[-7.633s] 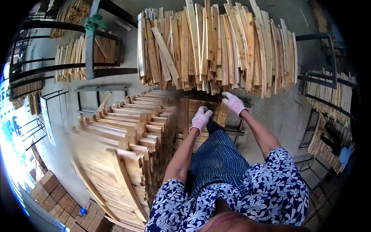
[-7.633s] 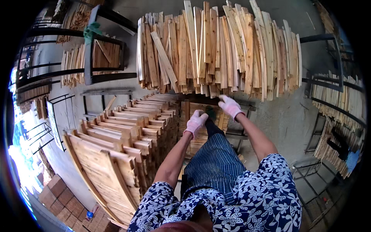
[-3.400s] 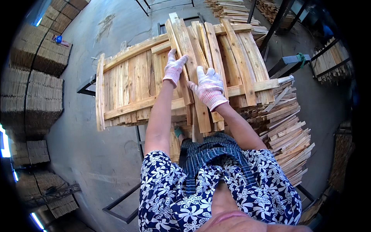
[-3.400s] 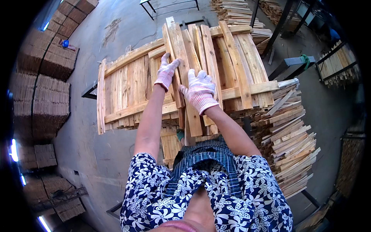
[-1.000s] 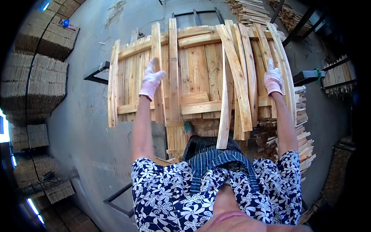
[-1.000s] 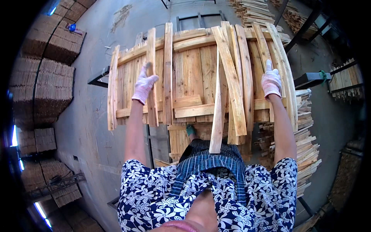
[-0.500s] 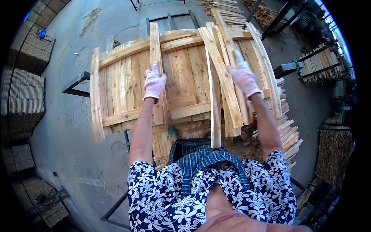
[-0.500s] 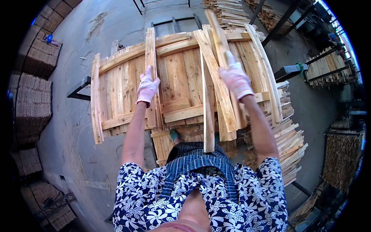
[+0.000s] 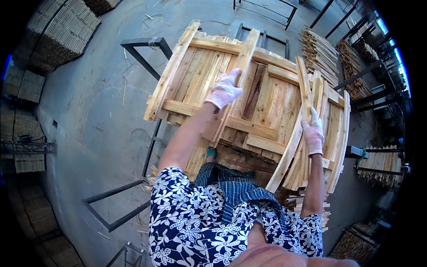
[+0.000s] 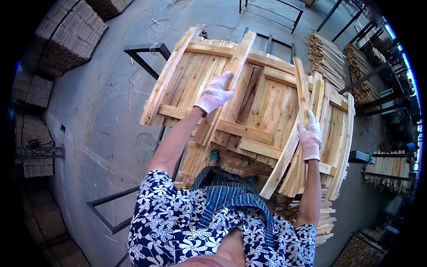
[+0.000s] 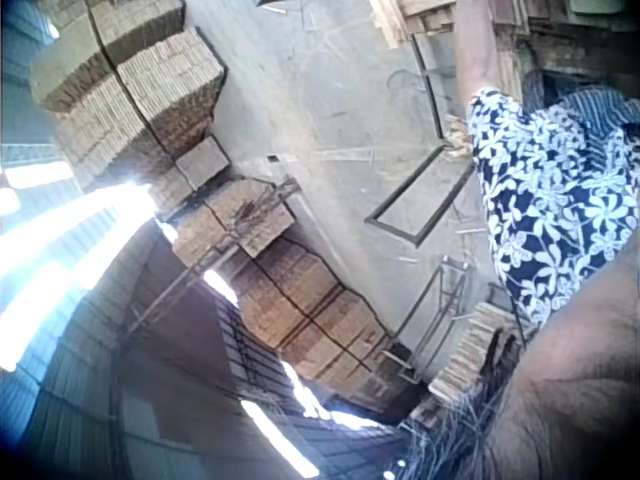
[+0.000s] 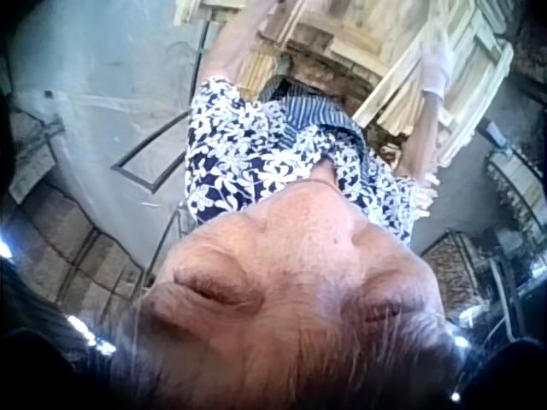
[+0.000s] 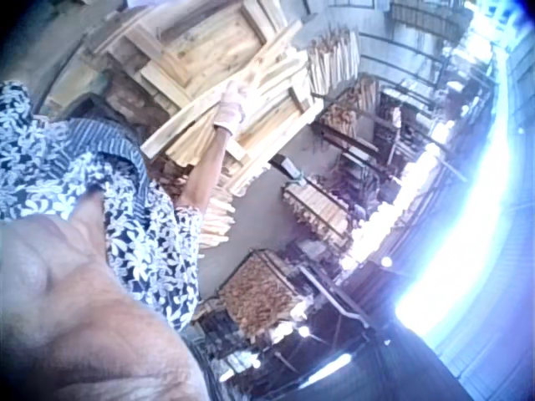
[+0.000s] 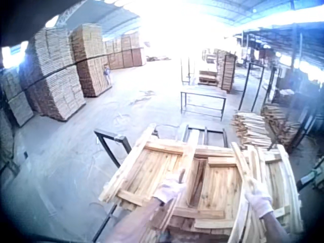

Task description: The person repeatedly picks up bundles of wooden planks from a nearby pile and stacks them onto a metal rack. They wear gloves and handle the planks by hand, arranging them in neat layers on the rack throughout the clip.

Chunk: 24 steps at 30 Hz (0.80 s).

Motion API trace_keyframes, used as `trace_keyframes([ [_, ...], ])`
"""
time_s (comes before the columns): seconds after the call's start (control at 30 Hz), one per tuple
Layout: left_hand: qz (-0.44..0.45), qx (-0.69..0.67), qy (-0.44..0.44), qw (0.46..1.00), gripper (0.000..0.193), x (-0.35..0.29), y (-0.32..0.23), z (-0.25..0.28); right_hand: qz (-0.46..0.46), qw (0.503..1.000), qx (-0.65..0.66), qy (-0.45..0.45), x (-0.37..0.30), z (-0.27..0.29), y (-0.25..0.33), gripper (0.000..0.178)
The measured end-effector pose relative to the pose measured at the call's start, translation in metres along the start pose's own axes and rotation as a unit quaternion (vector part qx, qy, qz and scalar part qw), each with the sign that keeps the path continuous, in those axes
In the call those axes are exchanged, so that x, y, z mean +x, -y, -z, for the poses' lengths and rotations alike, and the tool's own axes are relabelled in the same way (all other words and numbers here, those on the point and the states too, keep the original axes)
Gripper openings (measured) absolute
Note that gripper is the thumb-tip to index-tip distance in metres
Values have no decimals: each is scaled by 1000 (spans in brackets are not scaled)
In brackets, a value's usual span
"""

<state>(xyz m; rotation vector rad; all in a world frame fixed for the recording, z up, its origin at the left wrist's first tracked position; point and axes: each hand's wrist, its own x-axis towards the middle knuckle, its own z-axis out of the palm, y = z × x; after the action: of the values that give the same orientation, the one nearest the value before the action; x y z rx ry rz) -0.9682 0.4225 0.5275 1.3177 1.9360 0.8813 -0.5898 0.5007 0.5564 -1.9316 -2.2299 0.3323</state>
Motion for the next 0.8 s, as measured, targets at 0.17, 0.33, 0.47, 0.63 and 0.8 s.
trace_keyframes([
  [0.17, -6, 30, -44, 999, 71, -16, 10, 48, 3, 902, 411, 135, -14, -1, 67, 73],
  [0.33, -11, 51, -64, 997, 73, -19, 32, 43, -3, 878, 470, 90, -1, -53, 153, 72],
  [0.47, -36, 42, -51, 997, 75, -13, 29, 3, 28, 996, 17, 83, 8, -107, 190, 74],
  [0.63, 13, 107, -26, 994, 68, -16, 15, -29, -1, 994, 62, 87, 20, -125, 176, 82],
  [0.8, -129, 221, -173, 951, 54, -47, 39, 50, 2, 990, 95, 104, 22, -114, 170, 85],
])
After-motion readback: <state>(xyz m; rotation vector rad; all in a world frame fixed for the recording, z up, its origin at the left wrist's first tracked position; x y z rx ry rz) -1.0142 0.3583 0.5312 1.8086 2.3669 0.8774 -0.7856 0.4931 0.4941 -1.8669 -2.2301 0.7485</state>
